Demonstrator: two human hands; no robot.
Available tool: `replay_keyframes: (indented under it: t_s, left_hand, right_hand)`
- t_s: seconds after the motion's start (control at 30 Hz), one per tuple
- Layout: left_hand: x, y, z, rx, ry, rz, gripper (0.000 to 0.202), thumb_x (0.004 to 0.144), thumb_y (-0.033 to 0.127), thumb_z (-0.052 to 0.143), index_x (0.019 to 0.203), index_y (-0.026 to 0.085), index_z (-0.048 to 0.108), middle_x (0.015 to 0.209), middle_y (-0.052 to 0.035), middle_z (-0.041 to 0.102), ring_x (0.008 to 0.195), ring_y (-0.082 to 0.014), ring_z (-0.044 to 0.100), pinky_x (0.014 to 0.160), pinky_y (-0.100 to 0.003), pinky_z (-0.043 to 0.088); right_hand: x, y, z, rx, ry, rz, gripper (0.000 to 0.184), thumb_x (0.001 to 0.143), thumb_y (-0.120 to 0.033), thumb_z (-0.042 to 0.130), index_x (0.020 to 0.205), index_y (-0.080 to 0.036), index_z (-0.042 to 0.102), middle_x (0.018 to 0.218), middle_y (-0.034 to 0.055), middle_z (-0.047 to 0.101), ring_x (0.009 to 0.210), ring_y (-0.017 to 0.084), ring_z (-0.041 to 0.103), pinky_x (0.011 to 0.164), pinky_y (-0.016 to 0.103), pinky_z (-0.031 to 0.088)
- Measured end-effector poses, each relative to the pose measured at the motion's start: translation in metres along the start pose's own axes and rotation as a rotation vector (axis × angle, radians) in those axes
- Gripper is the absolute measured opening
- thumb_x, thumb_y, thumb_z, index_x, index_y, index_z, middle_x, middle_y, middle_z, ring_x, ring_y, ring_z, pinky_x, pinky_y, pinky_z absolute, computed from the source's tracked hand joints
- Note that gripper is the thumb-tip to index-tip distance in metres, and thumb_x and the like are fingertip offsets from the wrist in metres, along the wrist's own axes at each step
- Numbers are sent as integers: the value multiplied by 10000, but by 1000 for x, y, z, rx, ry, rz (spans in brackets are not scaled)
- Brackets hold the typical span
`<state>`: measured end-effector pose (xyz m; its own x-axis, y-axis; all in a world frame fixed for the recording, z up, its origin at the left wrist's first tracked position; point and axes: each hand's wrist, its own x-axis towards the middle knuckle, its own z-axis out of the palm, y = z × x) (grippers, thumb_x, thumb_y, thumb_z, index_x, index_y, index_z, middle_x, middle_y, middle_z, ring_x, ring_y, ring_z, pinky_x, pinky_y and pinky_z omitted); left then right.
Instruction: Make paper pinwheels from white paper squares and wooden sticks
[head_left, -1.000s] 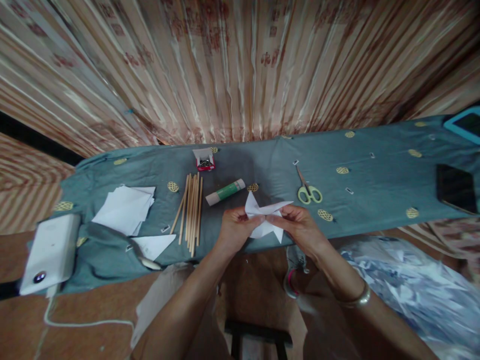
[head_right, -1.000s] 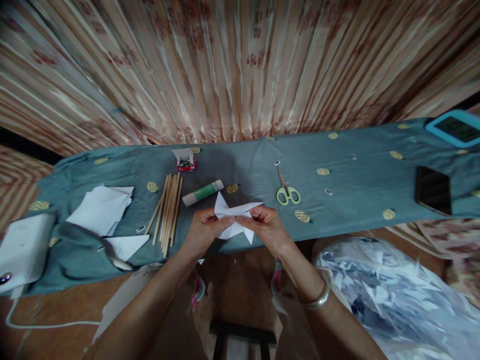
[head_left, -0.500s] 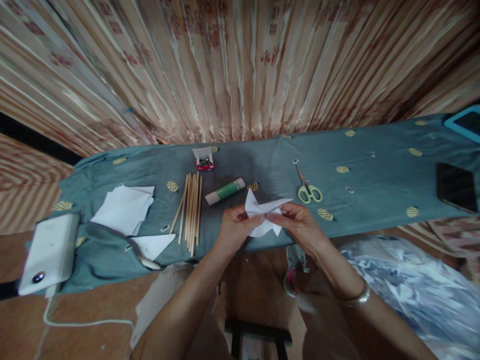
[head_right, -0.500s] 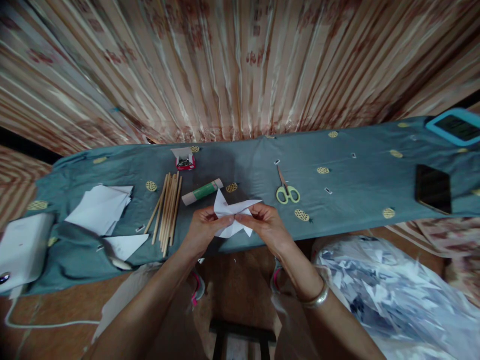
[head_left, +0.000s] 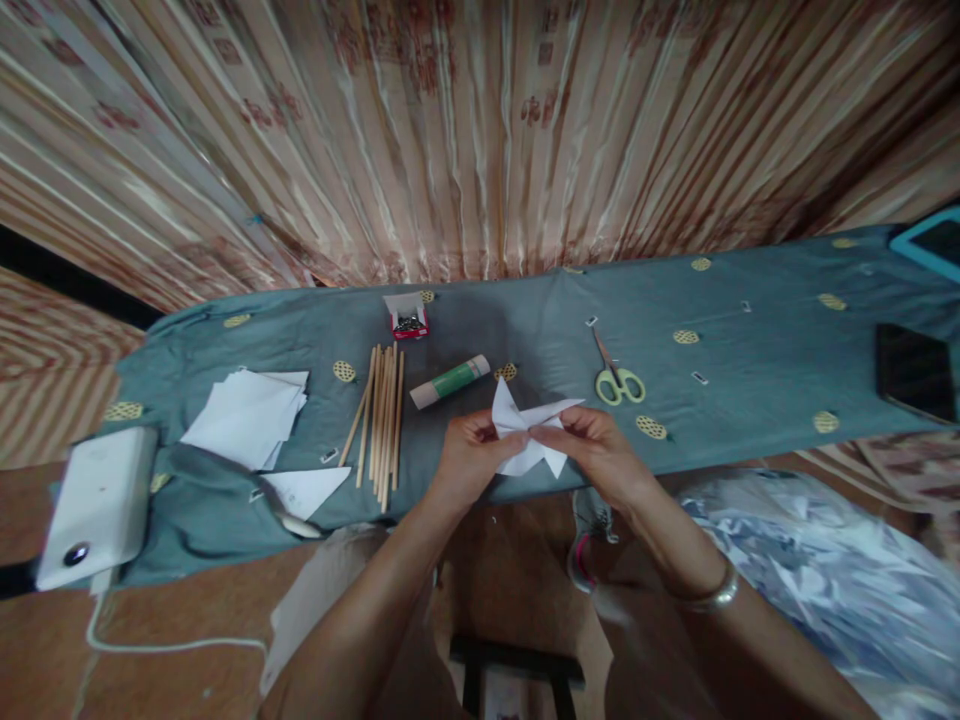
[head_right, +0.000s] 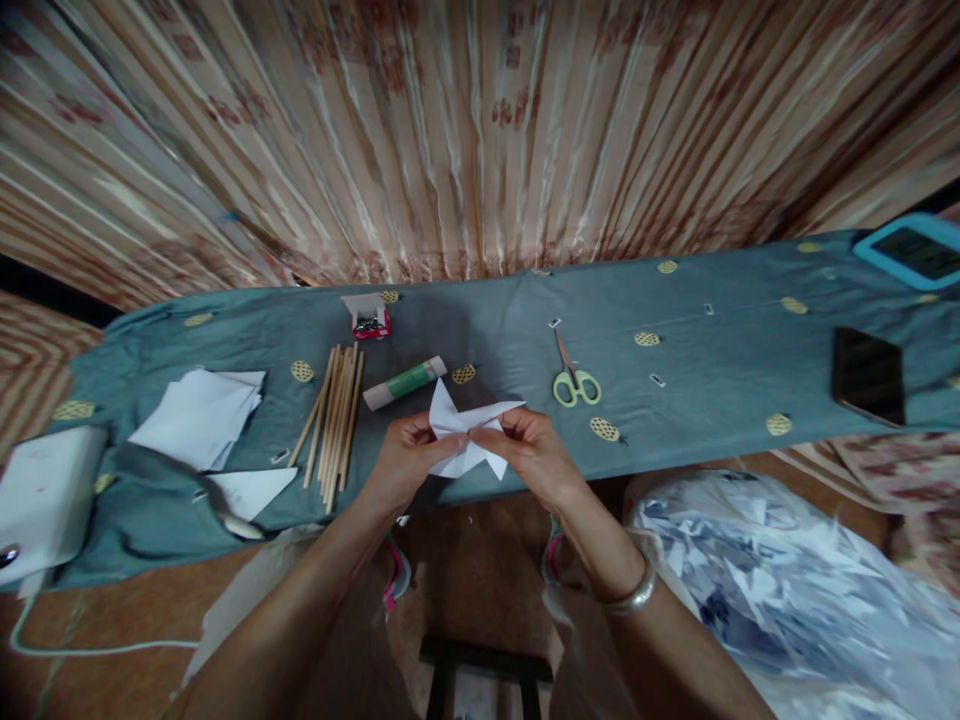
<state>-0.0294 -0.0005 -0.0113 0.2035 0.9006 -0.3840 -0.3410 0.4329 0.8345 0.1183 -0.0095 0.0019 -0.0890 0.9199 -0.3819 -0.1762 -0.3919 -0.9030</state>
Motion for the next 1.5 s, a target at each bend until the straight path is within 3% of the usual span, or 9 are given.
replay_keyframes:
  t_s: [0.43, 0.57, 0.73, 0.83, 0.97, 1.1, 1.23, 1.5]
  left_hand:
    - [-3, -1, -5, 53, -21, 18, 357, 427, 366, 878, 642, 134, 714, 575, 0, 656, 504, -108, 528, 539, -233, 404]
    - [-6, 4, -10, 77, -48, 25, 375, 533, 449, 831, 697, 127, 729, 613, -17, 666, 538, -118, 548, 556, -233, 401]
    - [-3, 13, -27, 165, 41, 214, 386, 700, 511, 696, 765, 134, 752, 755, -74, 728, 721, -171, 633, 681, -263, 461]
    - [1, 21, -50, 345, 189, 339, 327, 754, 458, 652, 804, 150, 747, 774, -71, 730, 727, -179, 640, 667, -270, 462]
    - [5, 35, -89, 834, 412, 592, 175, 782, 291, 617, 868, 192, 733, 824, -36, 702, 739, -169, 608, 719, -287, 462]
    - [8, 41, -116, 1180, 498, 623, 145, 765, 210, 613, 865, 170, 710, 865, -71, 679, 881, -222, 616, 850, -336, 465]
    - [10, 36, -124, 1352, 496, 565, 143, 764, 204, 609, 876, 174, 693, 858, -69, 654, 861, -225, 608, 834, -337, 467]
    - [9, 35, -124, 1397, 481, 528, 158, 794, 205, 556, 905, 182, 666, 836, -56, 638, 779, -202, 600, 763, -311, 476]
  right_hand:
    - [-2, 2, 2, -13, -1, 0, 309, 481, -471, 868, 623, -232, 734, 598, -18, 700, 518, 119, 569, 536, 249, 476]
    - [-2, 1, 0, -14, 15, -8, 303, 500, -458, 868, 611, -214, 726, 602, -5, 709, 520, 119, 580, 523, 239, 469]
    - [-2, 0, -7, 16, 82, 4, 294, 507, -415, 885, 593, -198, 705, 620, 2, 718, 494, 102, 566, 473, 212, 429]
    - [-5, -2, -10, 3, 98, -10, 300, 522, -413, 881, 571, -198, 678, 595, -1, 705, 466, 100, 545, 443, 212, 408]
    - [-7, -6, -9, 1, 97, -49, 315, 512, -432, 882, 575, -210, 667, 581, -7, 695, 475, 115, 557, 461, 229, 430]
    - [-7, -7, -8, 8, 99, -55, 318, 494, -443, 889, 599, -216, 692, 598, -6, 701, 492, 121, 565, 473, 236, 439]
    - [-7, -4, -9, 30, 107, -2, 327, 486, -437, 898, 613, -206, 704, 609, -5, 706, 481, 107, 551, 454, 221, 418]
    - [-8, -4, -9, 63, 106, 11, 320, 484, -401, 907, 574, -198, 676, 579, -22, 686, 472, 88, 539, 453, 203, 408]
